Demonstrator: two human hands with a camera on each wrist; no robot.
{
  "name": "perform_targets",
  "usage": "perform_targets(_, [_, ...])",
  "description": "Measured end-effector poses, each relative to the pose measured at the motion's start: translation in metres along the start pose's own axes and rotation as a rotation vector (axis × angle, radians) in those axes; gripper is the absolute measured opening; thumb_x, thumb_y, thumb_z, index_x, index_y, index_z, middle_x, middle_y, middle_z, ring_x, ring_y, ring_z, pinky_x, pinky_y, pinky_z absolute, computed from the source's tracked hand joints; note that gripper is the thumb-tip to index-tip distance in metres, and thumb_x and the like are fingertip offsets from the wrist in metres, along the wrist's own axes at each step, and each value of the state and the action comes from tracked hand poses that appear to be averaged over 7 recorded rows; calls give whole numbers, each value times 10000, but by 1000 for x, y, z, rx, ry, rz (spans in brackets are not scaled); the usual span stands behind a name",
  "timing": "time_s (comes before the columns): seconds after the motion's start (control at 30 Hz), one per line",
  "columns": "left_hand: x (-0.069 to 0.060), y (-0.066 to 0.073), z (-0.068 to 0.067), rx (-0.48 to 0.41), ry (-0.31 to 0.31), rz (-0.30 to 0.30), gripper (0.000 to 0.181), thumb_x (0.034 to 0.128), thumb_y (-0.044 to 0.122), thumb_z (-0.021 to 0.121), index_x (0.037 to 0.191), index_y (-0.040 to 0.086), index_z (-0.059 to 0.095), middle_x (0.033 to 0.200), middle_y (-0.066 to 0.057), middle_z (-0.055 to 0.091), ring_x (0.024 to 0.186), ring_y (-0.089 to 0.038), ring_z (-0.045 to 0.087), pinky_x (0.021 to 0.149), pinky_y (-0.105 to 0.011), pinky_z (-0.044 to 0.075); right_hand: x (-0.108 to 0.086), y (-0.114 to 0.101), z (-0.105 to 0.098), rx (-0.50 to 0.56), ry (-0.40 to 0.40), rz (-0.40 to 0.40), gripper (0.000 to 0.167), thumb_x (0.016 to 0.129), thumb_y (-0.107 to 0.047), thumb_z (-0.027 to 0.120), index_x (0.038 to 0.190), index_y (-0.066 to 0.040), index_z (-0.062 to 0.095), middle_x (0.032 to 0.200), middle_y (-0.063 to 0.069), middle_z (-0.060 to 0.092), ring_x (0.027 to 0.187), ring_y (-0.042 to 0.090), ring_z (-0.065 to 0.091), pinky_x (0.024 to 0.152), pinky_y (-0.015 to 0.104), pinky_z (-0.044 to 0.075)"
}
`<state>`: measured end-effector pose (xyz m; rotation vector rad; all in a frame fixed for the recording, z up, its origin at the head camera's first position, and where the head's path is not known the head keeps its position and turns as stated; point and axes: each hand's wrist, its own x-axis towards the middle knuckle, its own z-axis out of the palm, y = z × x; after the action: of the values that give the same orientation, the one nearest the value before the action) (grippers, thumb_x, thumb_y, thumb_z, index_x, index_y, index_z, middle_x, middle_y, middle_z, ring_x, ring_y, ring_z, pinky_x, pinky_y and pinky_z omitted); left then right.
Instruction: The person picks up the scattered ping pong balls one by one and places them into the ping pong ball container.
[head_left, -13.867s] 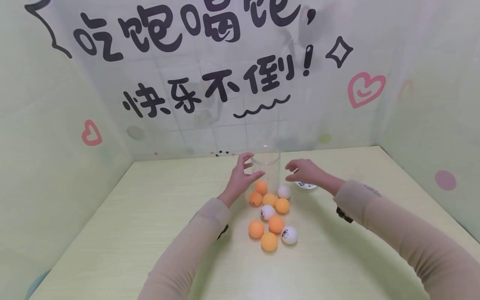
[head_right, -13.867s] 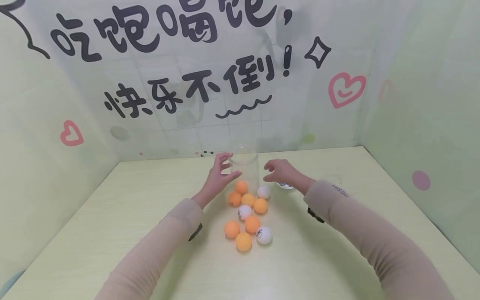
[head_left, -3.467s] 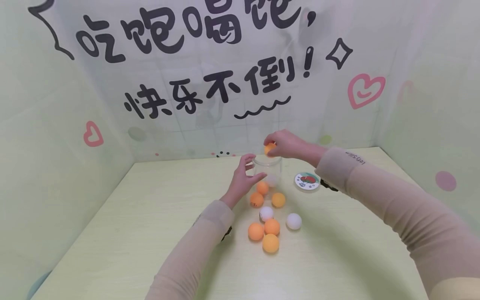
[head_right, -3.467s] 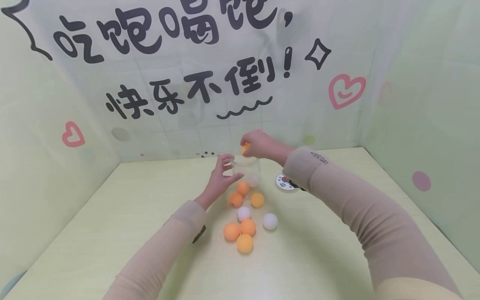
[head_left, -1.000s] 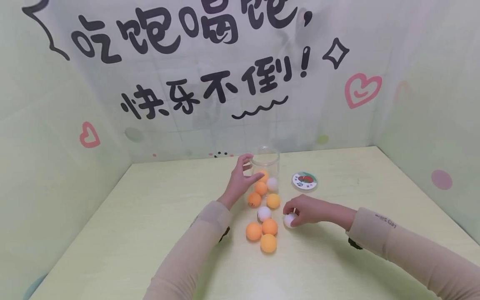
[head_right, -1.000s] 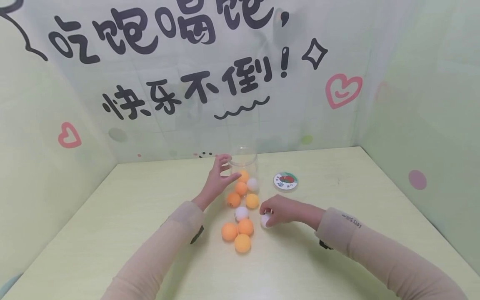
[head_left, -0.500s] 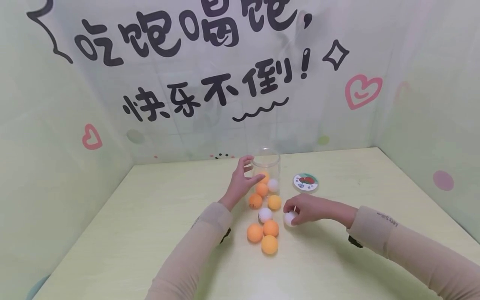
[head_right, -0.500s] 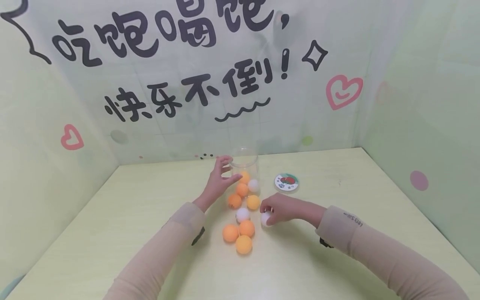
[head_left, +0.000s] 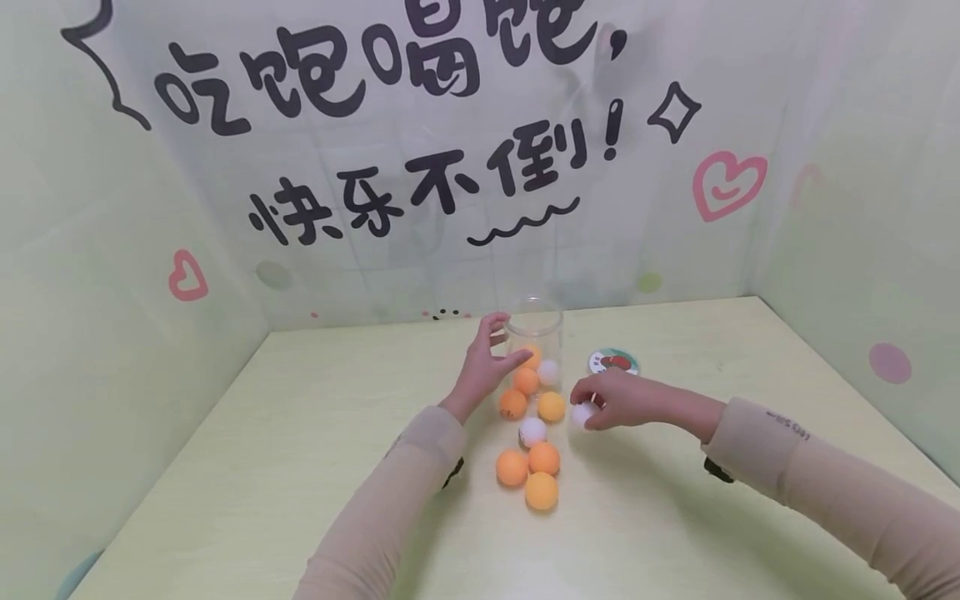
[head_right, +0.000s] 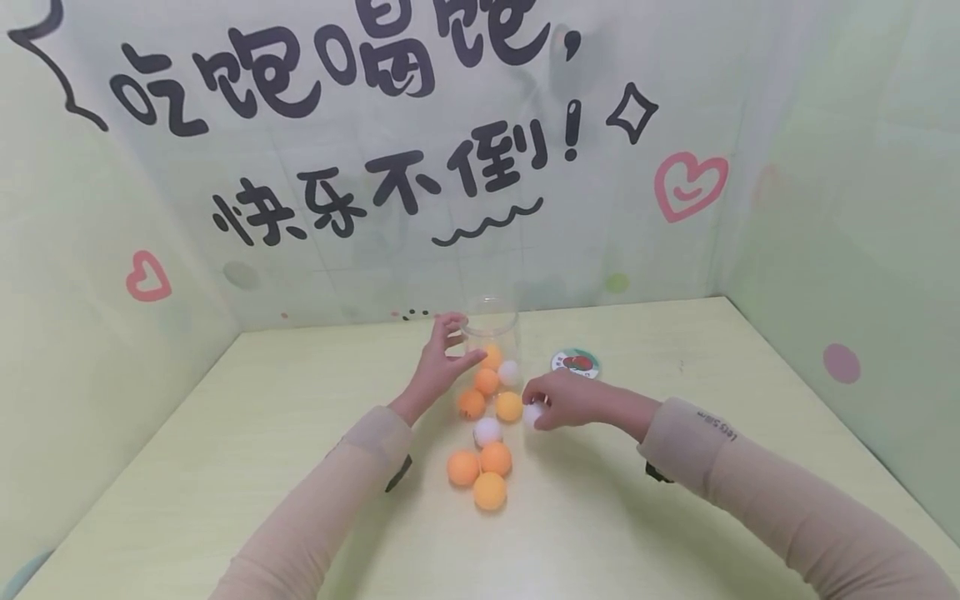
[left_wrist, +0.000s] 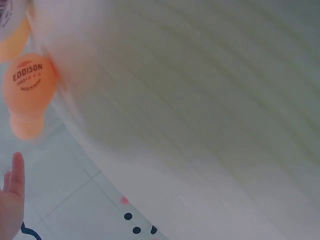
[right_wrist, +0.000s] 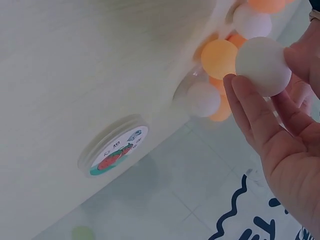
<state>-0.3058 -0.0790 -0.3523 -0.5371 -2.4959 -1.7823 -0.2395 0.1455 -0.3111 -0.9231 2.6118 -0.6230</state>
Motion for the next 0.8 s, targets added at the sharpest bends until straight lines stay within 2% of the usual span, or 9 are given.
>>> perform_targets(0.23, [-1,-2,1,-2,7,7,619,802,212,705,1299,152,342,1395,-124,362,1236,-328,418,965,-466,417,-1,-5,-12,-77,53,-21,253,778,-99,661,1014,-14,630,896,3,617,765,104,526,692,235,469])
perform_targets(0.43, [0,-4,2,-18,0,11,631,799,212,710,1305,150,338,1395,-136,356,1235,-335,413,966,-482,410,2,-10,-22,-26,37,26,259,798,-98,661,1039,-10,621,911,24,607,765,131,504,673,245,465])
perform_targets(0.6, [1,-4,1,-9,1,0,631,801,220,708,1308,164,338,1390,-99,365,1234,-313,419,958,-454,425,5,-15,-29,9,36,58,290,809,-98,661,1076,2,608,940,43,614,785,150,515,680,245,478])
perform_targets(0.67, [0,-4,1,-4,3,5,627,802,230,707,1306,169,339,1389,-93,368,1231,-308,423,945,-442,438,6,-17,-32,1,42,52,300,810,-97,661,1085,9,606,952,52,619,793,157,523,689,255,491])
perform_targets(0.7, [-2,1,0,-5,0,3,624,807,219,701,1309,158,336,1392,-102,364,1235,-314,419,946,-444,436,7,-17,-33,-7,47,46,301,811,-96,660,1086,11,606,954,53,620,797,159,527,693,261,495])
perform_targets(0.8, [-2,1,0,-1,0,12,625,807,219,702,1309,156,335,1393,-97,366,1235,-316,421,934,-436,447,9,-20,-38,-31,65,35,296,809,-92,658,1083,8,610,956,57,626,803,163,536,706,274,499])
